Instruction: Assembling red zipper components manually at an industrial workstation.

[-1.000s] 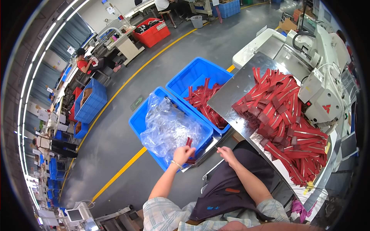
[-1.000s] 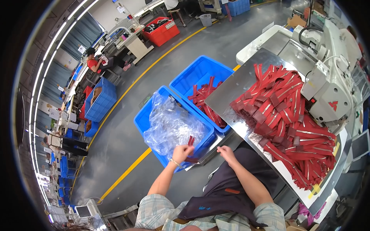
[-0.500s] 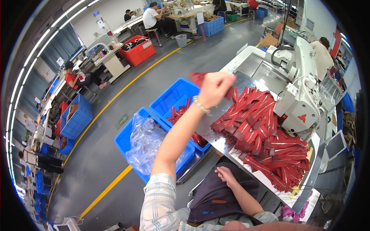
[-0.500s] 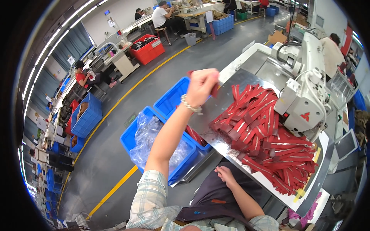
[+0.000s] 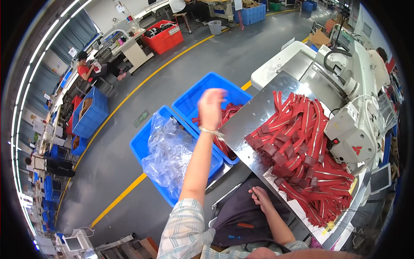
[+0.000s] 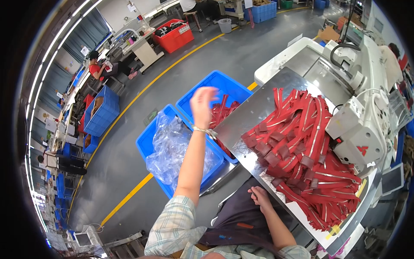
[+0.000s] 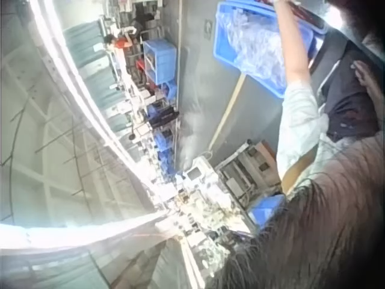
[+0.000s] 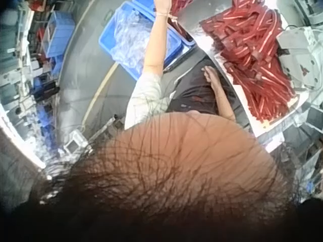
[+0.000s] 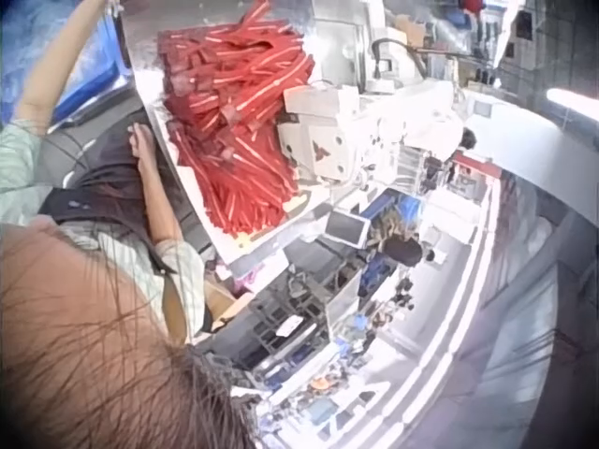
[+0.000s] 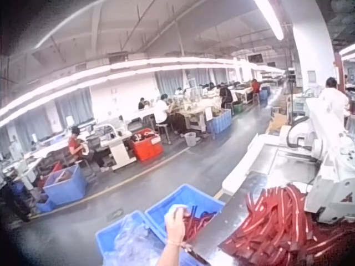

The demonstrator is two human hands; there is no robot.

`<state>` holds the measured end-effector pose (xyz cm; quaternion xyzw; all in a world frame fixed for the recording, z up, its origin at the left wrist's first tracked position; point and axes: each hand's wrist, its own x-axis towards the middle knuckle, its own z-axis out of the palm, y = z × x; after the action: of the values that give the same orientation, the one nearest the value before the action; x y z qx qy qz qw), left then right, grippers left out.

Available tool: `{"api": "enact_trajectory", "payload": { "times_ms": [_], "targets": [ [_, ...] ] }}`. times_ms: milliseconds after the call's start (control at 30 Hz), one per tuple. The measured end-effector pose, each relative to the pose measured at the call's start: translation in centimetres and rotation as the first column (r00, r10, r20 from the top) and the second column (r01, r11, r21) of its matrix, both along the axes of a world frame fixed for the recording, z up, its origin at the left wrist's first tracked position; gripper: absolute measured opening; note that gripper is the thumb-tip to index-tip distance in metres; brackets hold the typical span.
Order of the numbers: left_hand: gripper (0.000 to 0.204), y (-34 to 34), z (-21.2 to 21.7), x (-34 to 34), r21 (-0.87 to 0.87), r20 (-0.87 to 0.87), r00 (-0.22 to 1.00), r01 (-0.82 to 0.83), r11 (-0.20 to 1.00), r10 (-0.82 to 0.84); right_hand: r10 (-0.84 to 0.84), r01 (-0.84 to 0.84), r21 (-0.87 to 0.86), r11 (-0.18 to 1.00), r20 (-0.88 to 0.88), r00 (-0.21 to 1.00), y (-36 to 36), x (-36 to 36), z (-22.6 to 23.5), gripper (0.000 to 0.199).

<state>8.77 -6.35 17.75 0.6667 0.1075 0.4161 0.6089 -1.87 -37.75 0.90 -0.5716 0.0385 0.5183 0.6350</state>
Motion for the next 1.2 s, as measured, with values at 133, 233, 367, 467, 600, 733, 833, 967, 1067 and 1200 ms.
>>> {"api": "enact_trajectory", "payload": {
  "times_ms": [133, 233, 367, 467, 600, 733, 833, 967, 1067, 1200],
  "targets": [
    [0.012, 7.4, -17.2, -4.5, 0.468, -0.479, 0.798, -0.119, 0.876, 0.365, -0.004, 0.003, -0.016, 1.000, -0.086, 0.996, 1.0, -0.4, 0.3, 0.025],
    [0.023, -0.3, -22.9, -2.0, 0.704, -0.701, 0.642, 0.554, 0.445, 0.311, -0.044, 0.042, -0.031, 0.999, -0.082, 0.996, -0.1, 0.1, 0.4, 0.025],
    [0.046, -0.5, -31.9, -2.0, 0.467, -0.882, 0.452, 0.877, 0.118, 0.131, 0.003, -0.001, 0.024, 1.000, -0.079, 0.997, 2.3, -0.4, 1.3, 0.025],
    [0.046, -0.1, -31.5, -0.4, 0.699, -0.714, 0.685, 0.707, 0.101, 0.144, -0.031, 0.031, 0.003, 1.000, -0.070, 0.997, 1.9, -0.2, 2.1, 0.025],
    [0.047, 3.3, -28.6, -0.1, 0.909, -0.416, 0.889, 0.412, 0.059, 0.191, -0.034, 0.035, 0.019, 0.999, -0.083, 0.996, 1.7, -0.8, 2.5, 0.025],
    [0.029, 4.0, -15.1, 5.6, 0.354, -0.931, 0.319, 0.683, 0.639, 0.175, -0.096, 0.095, -0.011, 0.995, -0.083, 0.992, -0.6, -0.4, 1.4, 0.023],
    [0.017, 6.2, -7.3, 5.7, 0.579, -0.796, 0.538, 0.543, 0.608, 0.278, -0.043, 0.044, 0.015, 0.999, -0.087, 0.995, 0.3, -1.1, 2.0, 0.025],
    [0.014, 5.5, 1.5, 6.6, 0.714, -0.614, 0.741, 0.375, 0.592, 0.272, -0.009, 0.015, 0.069, 0.997, -0.089, 0.996, 1.1, -1.7, 2.6, 0.025],
    [0.016, 4.0, 6.3, 6.6, 0.774, -0.505, 0.808, 0.269, 0.573, 0.303, -0.007, 0.011, 0.090, 0.996, -0.050, 0.999, 1.2, -1.7, 3.4, 0.024],
    [0.016, 3.7, 9.9, 4.8, 0.765, -0.401, 0.887, 0.186, 0.616, 0.231, 0.041, -0.046, 0.120, 0.992, 0.040, 0.998, 1.4, -1.9, 4.2, 0.021]
  ]
}}
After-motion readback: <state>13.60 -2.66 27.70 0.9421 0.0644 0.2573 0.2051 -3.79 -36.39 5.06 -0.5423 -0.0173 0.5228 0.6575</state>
